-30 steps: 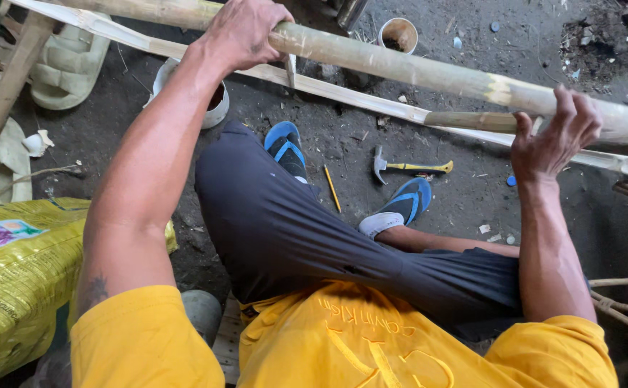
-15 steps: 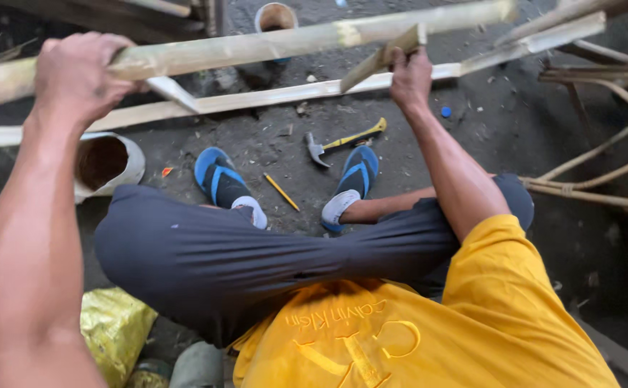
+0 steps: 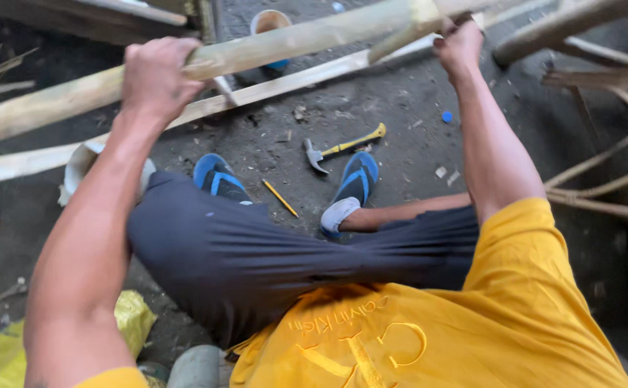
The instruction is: The person measures a wooden plank with a tape measure and marks it with a pencil. They then position the plank against a bamboo frame and use a hammer to drive nails into the wood, securing it to the structure.
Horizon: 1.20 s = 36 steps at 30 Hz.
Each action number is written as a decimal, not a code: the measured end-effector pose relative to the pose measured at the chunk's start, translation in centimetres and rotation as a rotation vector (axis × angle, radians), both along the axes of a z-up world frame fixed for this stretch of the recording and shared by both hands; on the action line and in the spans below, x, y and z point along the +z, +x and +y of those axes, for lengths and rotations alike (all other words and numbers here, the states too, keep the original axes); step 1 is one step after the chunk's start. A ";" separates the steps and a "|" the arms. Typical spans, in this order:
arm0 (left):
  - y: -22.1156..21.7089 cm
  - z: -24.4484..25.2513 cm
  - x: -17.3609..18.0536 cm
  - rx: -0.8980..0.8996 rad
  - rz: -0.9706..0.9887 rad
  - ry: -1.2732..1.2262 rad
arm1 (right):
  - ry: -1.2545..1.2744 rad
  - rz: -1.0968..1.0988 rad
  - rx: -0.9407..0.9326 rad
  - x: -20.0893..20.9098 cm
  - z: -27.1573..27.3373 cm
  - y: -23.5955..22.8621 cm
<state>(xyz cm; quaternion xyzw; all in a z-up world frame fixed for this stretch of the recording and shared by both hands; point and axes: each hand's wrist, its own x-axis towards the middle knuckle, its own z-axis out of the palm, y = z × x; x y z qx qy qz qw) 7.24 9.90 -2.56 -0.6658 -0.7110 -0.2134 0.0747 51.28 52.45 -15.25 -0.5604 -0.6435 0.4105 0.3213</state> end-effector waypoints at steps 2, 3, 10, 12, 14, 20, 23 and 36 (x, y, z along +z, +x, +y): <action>0.3 1.4 -0.3 -0.023 -0.034 -0.008 | 0.231 -0.481 0.003 0.0 -0.8 0.5; 0.7 1.9 -0.4 -0.012 -0.051 0.001 | 0.325 -0.285 -0.046 0.0 -1.9 0.4; 0.9 2.0 0.6 -0.002 -0.160 0.093 | 0.858 0.004 0.076 4.9 -13.8 -5.9; 0.7 1.8 0.7 -0.027 -0.190 0.072 | 0.668 0.049 0.287 5.8 -16.6 -8.7; 0.5 1.7 0.6 -0.077 -0.197 0.069 | 0.681 -0.162 0.517 5.8 -18.5 -11.5; -0.9 0.6 -0.3 -0.084 -0.127 0.052 | 0.817 -0.127 0.164 3.6 -18.5 -11.9; -2.1 0.4 -0.9 -0.100 -0.115 0.012 | 1.089 -0.168 -0.192 3.6 -13.2 -4.9; -1.2 0.3 1.3 -0.072 -0.052 -0.074 | 0.353 0.203 -0.167 -3.5 0.7 0.7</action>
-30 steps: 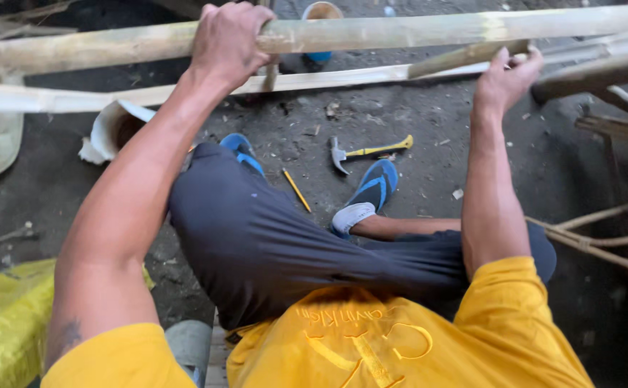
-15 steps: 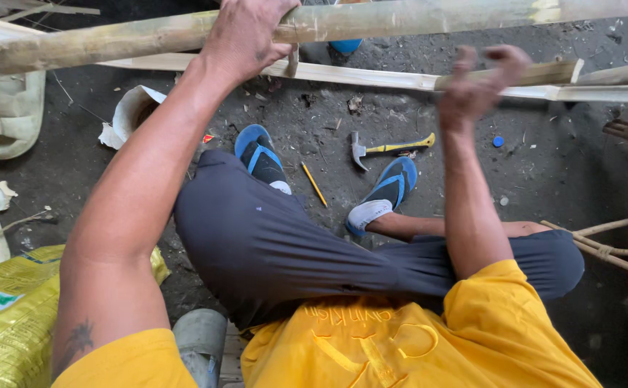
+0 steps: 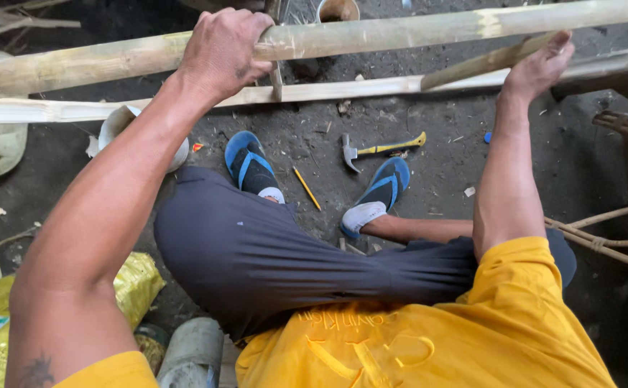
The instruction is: The person measures a wooden plank with a tape measure and marks it with a pencil. They then position the plank against a bamboo frame and use a hammer to drive nails into the wood, securing it to the structure.
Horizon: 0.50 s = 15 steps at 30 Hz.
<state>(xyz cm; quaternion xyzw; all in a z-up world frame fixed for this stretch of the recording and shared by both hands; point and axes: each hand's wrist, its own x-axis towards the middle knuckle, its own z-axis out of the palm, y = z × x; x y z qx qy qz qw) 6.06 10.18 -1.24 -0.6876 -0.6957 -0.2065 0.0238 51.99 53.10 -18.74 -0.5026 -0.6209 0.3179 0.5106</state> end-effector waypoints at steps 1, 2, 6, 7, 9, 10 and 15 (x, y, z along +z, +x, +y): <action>0.2 -0.2 -0.2 0.001 -0.007 0.017 | 0.042 -0.054 -0.022 0.2 -0.1 0.1; 0.2 -0.5 -0.2 -0.010 -0.051 0.033 | -0.005 -0.018 0.004 0.5 -0.1 -0.2; -0.3 -0.1 -0.5 -0.031 -0.162 0.084 | -0.096 -0.033 0.003 4.7 -2.0 -1.2; -0.4 0.1 -0.7 -0.032 -0.173 0.092 | -0.095 -0.076 -0.024 6.4 -3.0 -1.7; -0.7 0.4 -1.2 -0.035 -0.168 0.110 | 0.159 -0.229 -0.064 10.1 -5.4 -2.9; -0.7 0.5 -1.6 -0.037 -0.169 0.115 | 0.312 -0.296 -0.039 11.7 -7.0 -3.7; -1.1 0.8 -2.5 -0.046 -0.105 0.127 | 0.625 -0.726 0.617 16.4 -17.1 -11.6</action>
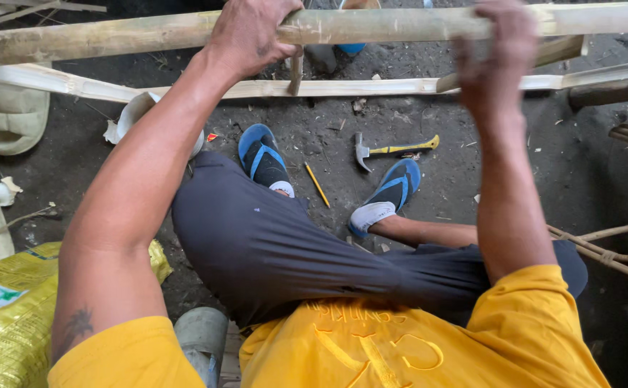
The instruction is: The person measures a wooden plank with a tape measure and marks it with a pencil. They then position the plank against a bamboo frame and use a hammer to drive nails into the wood, securing it to the structure.
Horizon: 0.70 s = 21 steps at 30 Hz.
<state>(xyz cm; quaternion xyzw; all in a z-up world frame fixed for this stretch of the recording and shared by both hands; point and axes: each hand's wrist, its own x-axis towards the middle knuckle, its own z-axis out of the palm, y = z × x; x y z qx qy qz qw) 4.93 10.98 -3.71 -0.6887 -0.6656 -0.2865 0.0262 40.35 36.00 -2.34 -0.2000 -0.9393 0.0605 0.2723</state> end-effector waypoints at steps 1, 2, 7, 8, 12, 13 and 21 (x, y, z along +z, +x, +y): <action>0.0 0.0 0.2 -0.010 0.001 0.022 | 0.110 -0.114 0.019 0.3 -1.8 -2.1; -0.4 -0.4 0.5 -0.014 0.012 0.032 | 0.130 -0.146 0.079 0.7 -3.0 -4.0; -0.6 -0.9 0.8 -0.002 0.042 -0.040 | 0.022 -0.238 0.039 0.5 -4.6 -7.9; -0.7 -1.0 0.8 -0.002 0.024 -0.041 | -0.016 -0.255 0.030 0.6 -4.5 -8.0; -0.7 -1.0 0.9 -0.009 0.016 -0.049 | -0.119 -0.253 0.054 1.3 -4.9 -7.2; -0.5 -1.2 0.9 0.000 0.030 -0.061 | -0.125 -0.260 0.059 1.5 -5.1 -7.1; 0.5 -0.9 2.7 0.002 0.117 -0.066 | -0.319 -0.129 0.326 1.2 -6.9 -11.4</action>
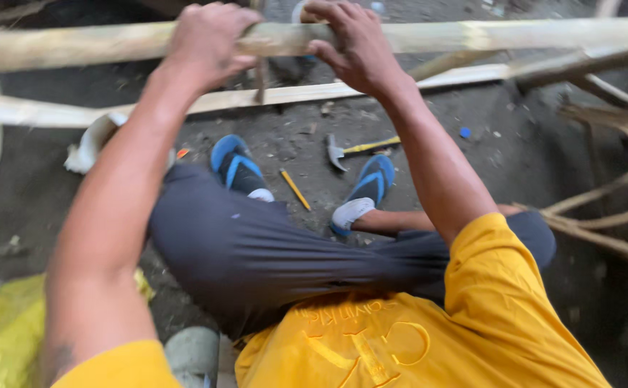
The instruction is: The person measures a wooden plank with a tape measure and marks it with a pencil. They then position the plank against a bamboo frame and use a hammer to drive nails into the wood, securing it to the structure.
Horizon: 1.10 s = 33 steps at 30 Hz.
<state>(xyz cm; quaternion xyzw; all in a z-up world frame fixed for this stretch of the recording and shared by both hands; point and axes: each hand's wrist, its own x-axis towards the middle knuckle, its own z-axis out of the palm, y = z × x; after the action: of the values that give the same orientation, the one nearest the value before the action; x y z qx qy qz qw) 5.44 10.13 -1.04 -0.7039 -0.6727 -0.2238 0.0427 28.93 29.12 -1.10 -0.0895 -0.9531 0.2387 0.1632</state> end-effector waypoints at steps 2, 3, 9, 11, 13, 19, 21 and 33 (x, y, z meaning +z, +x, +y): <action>0.0 -0.6 -0.2 -0.006 -0.048 0.059 | 0.217 -0.010 -0.051 0.1 -0.8 -1.0; -0.1 -0.9 -0.5 -0.003 -0.078 0.104 | 0.211 0.029 -0.041 0.2 -1.0 -1.1; -2.0 -14.4 -7.0 0.261 -0.421 0.203 | 0.211 0.006 0.000 0.7 0.0 -0.3; -3.1 -19.4 -10.5 0.598 -0.453 0.053 | 0.252 0.025 0.017 -0.1 0.2 0.2; -4.2 -23.6 -14.0 0.720 -0.512 -0.057 | 0.270 0.043 0.017 -0.7 0.4 0.1; -7.2 -24.3 -26.2 0.948 -0.484 -0.523 | 0.287 -0.009 -0.022 -1.6 1.5 0.7; -8.5 -22.9 -29.8 1.011 -0.365 -0.675 | 0.282 -0.030 -0.016 -1.8 1.9 1.5; -10.3 -24.9 -35.9 0.735 0.034 -0.807 | 0.289 -0.009 -0.015 -0.9 1.2 0.2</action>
<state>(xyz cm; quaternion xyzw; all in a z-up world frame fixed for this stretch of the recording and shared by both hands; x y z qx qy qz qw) -4.90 -14.80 -36.96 -0.3865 -0.9061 0.0932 -0.1444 29.11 30.27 -1.99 -0.0733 -0.9775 0.0974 0.1721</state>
